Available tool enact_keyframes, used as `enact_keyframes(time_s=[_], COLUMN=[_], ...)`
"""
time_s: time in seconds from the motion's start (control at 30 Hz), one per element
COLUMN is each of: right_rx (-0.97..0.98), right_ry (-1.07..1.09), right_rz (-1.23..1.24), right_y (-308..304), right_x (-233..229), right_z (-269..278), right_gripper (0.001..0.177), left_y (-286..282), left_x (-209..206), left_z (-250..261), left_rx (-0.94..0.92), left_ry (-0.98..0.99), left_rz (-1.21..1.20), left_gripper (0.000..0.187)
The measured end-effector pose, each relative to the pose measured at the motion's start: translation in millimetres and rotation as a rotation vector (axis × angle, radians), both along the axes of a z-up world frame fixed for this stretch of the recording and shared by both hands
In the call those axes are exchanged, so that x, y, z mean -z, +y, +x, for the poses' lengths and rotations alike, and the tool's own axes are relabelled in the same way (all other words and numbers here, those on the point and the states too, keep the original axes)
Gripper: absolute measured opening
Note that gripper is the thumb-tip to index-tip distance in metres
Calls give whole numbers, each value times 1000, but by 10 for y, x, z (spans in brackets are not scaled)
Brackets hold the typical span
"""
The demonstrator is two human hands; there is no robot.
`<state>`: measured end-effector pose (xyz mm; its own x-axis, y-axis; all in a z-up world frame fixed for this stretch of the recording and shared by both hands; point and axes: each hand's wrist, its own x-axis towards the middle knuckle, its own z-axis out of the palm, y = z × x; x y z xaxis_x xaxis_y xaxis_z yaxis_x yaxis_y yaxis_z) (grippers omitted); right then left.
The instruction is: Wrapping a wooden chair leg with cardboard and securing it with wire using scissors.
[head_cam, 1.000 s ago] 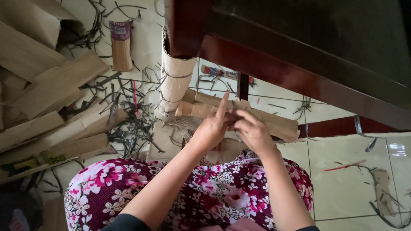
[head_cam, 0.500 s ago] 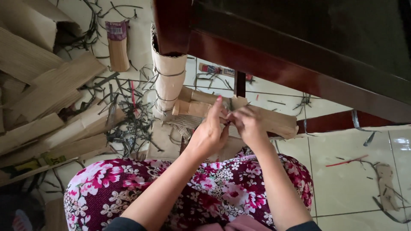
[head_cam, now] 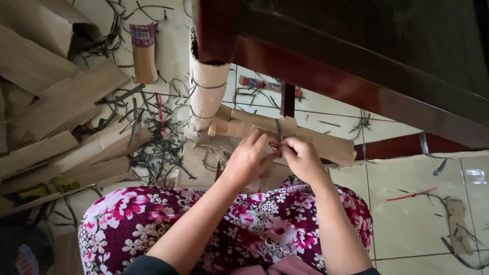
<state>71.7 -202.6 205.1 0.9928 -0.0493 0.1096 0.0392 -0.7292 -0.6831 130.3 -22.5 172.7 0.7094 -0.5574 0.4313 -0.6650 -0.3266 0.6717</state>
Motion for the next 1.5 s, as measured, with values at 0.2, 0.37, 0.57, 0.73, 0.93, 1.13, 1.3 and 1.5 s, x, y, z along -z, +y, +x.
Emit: enact_keyframes(time_s=[0.2, 0.37, 0.57, 0.73, 0.93, 1.13, 1.3, 1.5], right_rx=[207, 163, 191, 233, 359, 502, 512, 516], right_ry=[177, 186, -72, -298, -249, -141, -253, -283], right_rz=[340, 424, -138, -236, -77, -7, 22, 50], right_y=[20, 17, -165, -257, -135, -119, -27, 70], right_x=[-12, -32, -27, 454, 314, 383, 340, 306], right_z=[-49, -29, 9, 274, 647, 935, 928, 863], right_gripper=[16, 20, 13, 11, 16, 13, 16, 14], left_y=[-25, 3, 112, 50, -151, -449, -409, 1], left_x=[-53, 24, -90, 45, 594, 1131, 1054, 312], left_z=[-157, -156, -134, -148, -226, -383, -313, -65], left_rx=[12, -105, -154, -124, -92, -99, -55, -78], left_ry=[495, 444, 291, 111, -127, -224, -233, -426], left_rz=[-297, -191, 299, 334, 497, 495, 407, 364], left_gripper=[60, 17, 16, 11, 13, 17, 17, 22])
